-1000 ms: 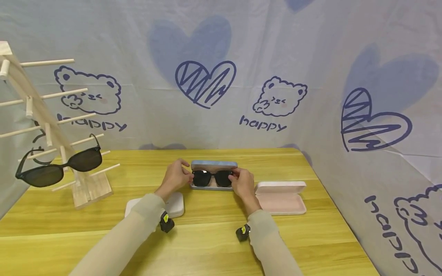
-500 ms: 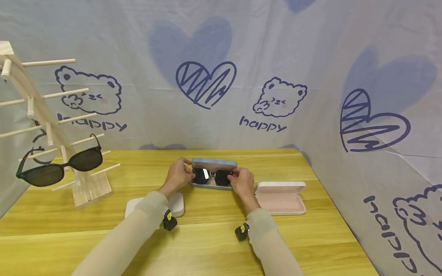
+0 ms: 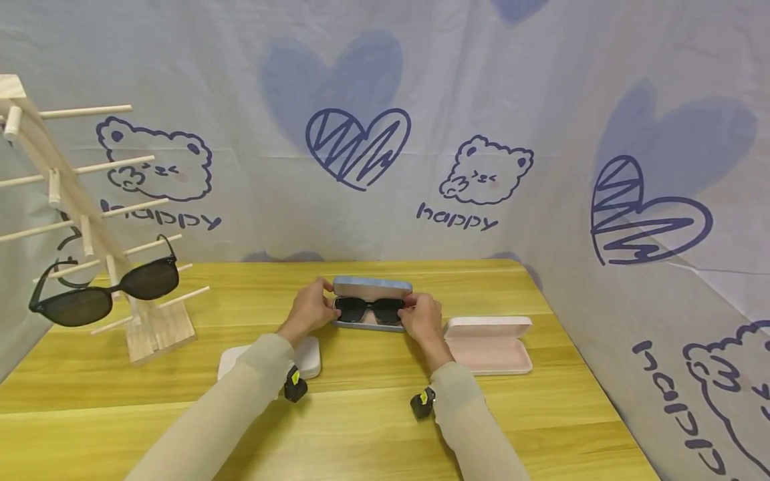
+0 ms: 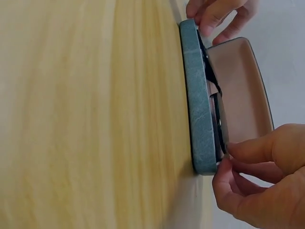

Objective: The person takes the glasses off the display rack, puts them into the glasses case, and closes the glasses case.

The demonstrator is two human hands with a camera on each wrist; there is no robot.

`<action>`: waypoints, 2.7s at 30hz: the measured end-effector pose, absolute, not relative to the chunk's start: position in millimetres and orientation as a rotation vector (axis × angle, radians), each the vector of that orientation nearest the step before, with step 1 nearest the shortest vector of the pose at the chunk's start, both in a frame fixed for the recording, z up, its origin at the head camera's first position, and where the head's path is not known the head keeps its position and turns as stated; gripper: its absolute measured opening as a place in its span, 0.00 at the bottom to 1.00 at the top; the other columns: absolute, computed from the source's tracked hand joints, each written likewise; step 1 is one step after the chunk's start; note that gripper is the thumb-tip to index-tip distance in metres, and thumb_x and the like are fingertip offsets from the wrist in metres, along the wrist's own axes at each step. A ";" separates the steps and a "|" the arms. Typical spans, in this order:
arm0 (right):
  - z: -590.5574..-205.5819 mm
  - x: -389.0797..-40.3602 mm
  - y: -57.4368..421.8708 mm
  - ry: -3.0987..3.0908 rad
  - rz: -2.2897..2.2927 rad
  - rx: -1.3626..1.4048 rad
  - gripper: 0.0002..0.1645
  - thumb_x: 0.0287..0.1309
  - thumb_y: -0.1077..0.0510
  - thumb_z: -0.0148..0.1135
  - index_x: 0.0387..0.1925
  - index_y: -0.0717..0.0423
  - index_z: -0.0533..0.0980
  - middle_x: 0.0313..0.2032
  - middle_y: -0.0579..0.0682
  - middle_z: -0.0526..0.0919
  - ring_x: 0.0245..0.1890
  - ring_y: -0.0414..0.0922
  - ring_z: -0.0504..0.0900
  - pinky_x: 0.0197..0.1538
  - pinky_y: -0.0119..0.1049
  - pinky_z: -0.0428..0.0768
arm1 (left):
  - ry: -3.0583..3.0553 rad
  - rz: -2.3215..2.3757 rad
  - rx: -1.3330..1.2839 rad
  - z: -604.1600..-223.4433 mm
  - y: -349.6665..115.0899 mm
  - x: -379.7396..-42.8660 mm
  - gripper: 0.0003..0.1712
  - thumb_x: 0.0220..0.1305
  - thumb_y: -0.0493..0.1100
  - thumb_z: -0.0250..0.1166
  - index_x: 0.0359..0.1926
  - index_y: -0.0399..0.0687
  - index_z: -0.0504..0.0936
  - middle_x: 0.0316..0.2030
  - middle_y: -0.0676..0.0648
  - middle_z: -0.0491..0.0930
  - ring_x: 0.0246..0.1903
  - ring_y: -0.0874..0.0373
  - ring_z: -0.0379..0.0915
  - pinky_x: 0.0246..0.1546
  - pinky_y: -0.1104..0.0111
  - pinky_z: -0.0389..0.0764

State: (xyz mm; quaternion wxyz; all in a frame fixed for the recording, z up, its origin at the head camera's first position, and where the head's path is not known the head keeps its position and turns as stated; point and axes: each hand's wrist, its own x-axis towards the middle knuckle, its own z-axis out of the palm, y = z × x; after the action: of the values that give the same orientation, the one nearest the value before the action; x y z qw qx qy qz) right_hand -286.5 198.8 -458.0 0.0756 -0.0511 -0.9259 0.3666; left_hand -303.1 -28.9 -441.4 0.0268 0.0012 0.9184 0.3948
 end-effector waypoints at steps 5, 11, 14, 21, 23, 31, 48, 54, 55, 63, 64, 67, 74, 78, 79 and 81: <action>-459.3 -289.7 202.3 -2.800 1.128 -0.117 0.16 0.61 0.64 0.69 0.50 0.65 0.85 0.43 0.61 0.91 0.46 0.56 0.89 0.52 0.48 0.86 | 2.831 1.193 0.002 -439.6 -29.7 -302.0 0.28 0.58 0.36 0.77 0.58 0.37 0.78 0.36 0.41 0.84 0.35 0.50 0.75 0.43 0.59 0.80; -457.5 -291.7 204.0 -2.812 1.186 -0.115 0.17 0.63 0.64 0.67 0.53 0.65 0.84 0.46 0.62 0.90 0.48 0.56 0.89 0.49 0.45 0.88 | 2.728 1.261 -0.012 -439.7 -35.2 -304.0 0.22 0.67 0.35 0.67 0.60 0.36 0.76 0.28 0.43 0.87 0.27 0.53 0.86 0.41 0.61 0.86; -451.7 -288.5 204.1 -2.805 1.201 -0.146 0.17 0.65 0.63 0.66 0.53 0.65 0.83 0.48 0.63 0.89 0.48 0.56 0.88 0.48 0.45 0.87 | 2.696 1.300 -0.034 -440.0 -41.0 -305.7 0.19 0.68 0.34 0.59 0.59 0.38 0.78 0.24 0.43 0.86 0.26 0.50 0.88 0.35 0.64 0.86; -433.8 -285.1 202.3 -2.680 1.151 -0.116 0.22 0.66 0.52 0.68 0.51 0.66 0.78 0.49 0.66 0.86 0.50 0.60 0.86 0.55 0.53 0.83 | 2.656 1.392 -0.072 -435.3 -49.1 -312.8 0.23 0.78 0.45 0.49 0.65 0.42 0.78 0.50 0.34 0.82 0.30 0.49 0.82 0.33 0.63 0.87; -431.5 -286.6 202.0 -2.681 1.143 -0.125 0.25 0.68 0.49 0.66 0.54 0.66 0.75 0.51 0.67 0.85 0.53 0.61 0.85 0.57 0.55 0.82 | 2.567 1.471 -0.085 -434.6 -48.7 -314.4 0.27 0.81 0.51 0.48 0.71 0.45 0.73 0.51 0.35 0.79 0.31 0.49 0.81 0.33 0.60 0.89; -438.5 -297.6 206.4 -2.847 1.366 -0.207 0.37 0.79 0.36 0.45 0.71 0.60 0.68 0.61 0.69 0.78 0.56 0.62 0.82 0.48 0.50 0.88 | 2.461 1.518 -0.003 -436.0 -43.9 -314.9 0.36 0.78 0.63 0.51 0.75 0.47 0.69 0.49 0.35 0.78 0.45 0.44 0.79 0.44 0.53 0.89; -438.0 -297.7 212.5 -2.828 1.625 -0.186 0.27 0.76 0.48 0.57 0.67 0.58 0.73 0.51 0.69 0.84 0.43 0.56 0.89 0.49 0.48 0.89 | 2.356 1.569 0.031 -433.3 -47.4 -310.7 0.23 0.76 0.53 0.59 0.65 0.49 0.78 0.63 0.37 0.75 0.57 0.39 0.78 0.46 0.54 0.89; -438.3 -297.3 211.6 -2.862 1.592 -0.202 0.23 0.76 0.52 0.57 0.66 0.58 0.73 0.44 0.62 0.83 0.38 0.51 0.86 0.47 0.46 0.88 | 2.348 1.563 0.034 -434.1 -48.7 -309.0 0.23 0.74 0.51 0.61 0.65 0.49 0.78 0.62 0.36 0.77 0.59 0.38 0.78 0.48 0.54 0.89; -438.0 -297.0 211.5 -2.871 1.582 -0.198 0.23 0.76 0.53 0.57 0.66 0.58 0.73 0.44 0.62 0.83 0.38 0.51 0.86 0.48 0.46 0.88 | 2.348 1.559 0.037 -434.6 -49.2 -308.8 0.23 0.74 0.51 0.61 0.65 0.49 0.77 0.62 0.36 0.77 0.59 0.38 0.78 0.49 0.54 0.89; -439.3 -295.5 212.1 -2.923 1.491 -0.151 0.22 0.75 0.56 0.59 0.64 0.59 0.73 0.50 0.65 0.84 0.40 0.51 0.85 0.46 0.43 0.85 | 2.361 1.531 0.080 -436.6 -52.0 -307.7 0.24 0.73 0.48 0.62 0.66 0.48 0.76 0.65 0.34 0.75 0.61 0.36 0.78 0.49 0.55 0.89; -439.6 -295.4 212.2 -2.927 1.478 -0.147 0.21 0.75 0.56 0.59 0.64 0.59 0.73 0.49 0.64 0.84 0.39 0.51 0.85 0.44 0.41 0.85 | 2.366 1.527 0.087 -436.8 -52.1 -307.6 0.24 0.73 0.48 0.62 0.66 0.48 0.76 0.65 0.33 0.75 0.61 0.36 0.78 0.48 0.55 0.89; -440.0 -294.3 212.7 -2.921 1.480 -0.137 0.21 0.74 0.58 0.60 0.63 0.60 0.73 0.46 0.63 0.84 0.37 0.50 0.83 0.42 0.39 0.83 | 2.386 1.510 0.099 -437.5 -52.4 -307.0 0.23 0.73 0.47 0.62 0.65 0.48 0.77 0.62 0.34 0.77 0.59 0.38 0.78 0.48 0.56 0.89; -446.4 -289.9 212.4 -2.934 1.439 -0.138 0.18 0.69 0.62 0.64 0.58 0.60 0.75 0.53 0.65 0.82 0.44 0.52 0.84 0.43 0.37 0.83 | 2.435 1.482 0.127 -444.5 -55.3 -303.0 0.21 0.67 0.39 0.68 0.61 0.48 0.80 0.46 0.38 0.84 0.38 0.47 0.82 0.37 0.61 0.85; -448.4 -290.1 210.2 -2.957 1.369 -0.139 0.17 0.69 0.63 0.65 0.56 0.59 0.74 0.54 0.65 0.82 0.46 0.53 0.84 0.43 0.38 0.82 | 2.473 1.460 0.145 -447.5 -55.1 -301.7 0.20 0.65 0.36 0.70 0.58 0.49 0.81 0.45 0.39 0.86 0.32 0.48 0.81 0.33 0.64 0.78; -448.2 -290.6 209.6 -2.956 1.366 -0.144 0.17 0.68 0.63 0.65 0.56 0.59 0.74 0.54 0.65 0.82 0.45 0.53 0.84 0.43 0.38 0.82 | 2.480 1.456 0.150 -447.6 -54.8 -301.6 0.20 0.66 0.36 0.70 0.58 0.49 0.81 0.45 0.39 0.86 0.32 0.48 0.81 0.33 0.64 0.78; -447.9 -292.0 209.0 -2.951 1.368 -0.155 0.17 0.68 0.64 0.65 0.56 0.59 0.75 0.53 0.65 0.82 0.45 0.52 0.84 0.42 0.37 0.81 | 2.493 1.448 0.149 -447.2 -54.2 -301.4 0.20 0.65 0.36 0.70 0.58 0.49 0.82 0.46 0.38 0.86 0.33 0.48 0.82 0.34 0.64 0.79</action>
State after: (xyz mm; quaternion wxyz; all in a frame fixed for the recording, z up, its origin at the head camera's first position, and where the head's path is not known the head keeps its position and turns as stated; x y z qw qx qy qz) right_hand -292.0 209.0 -447.9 -0.0573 -0.0476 -0.9047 0.4196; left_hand -301.4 -54.2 -447.2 0.1268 0.0512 0.8566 0.4976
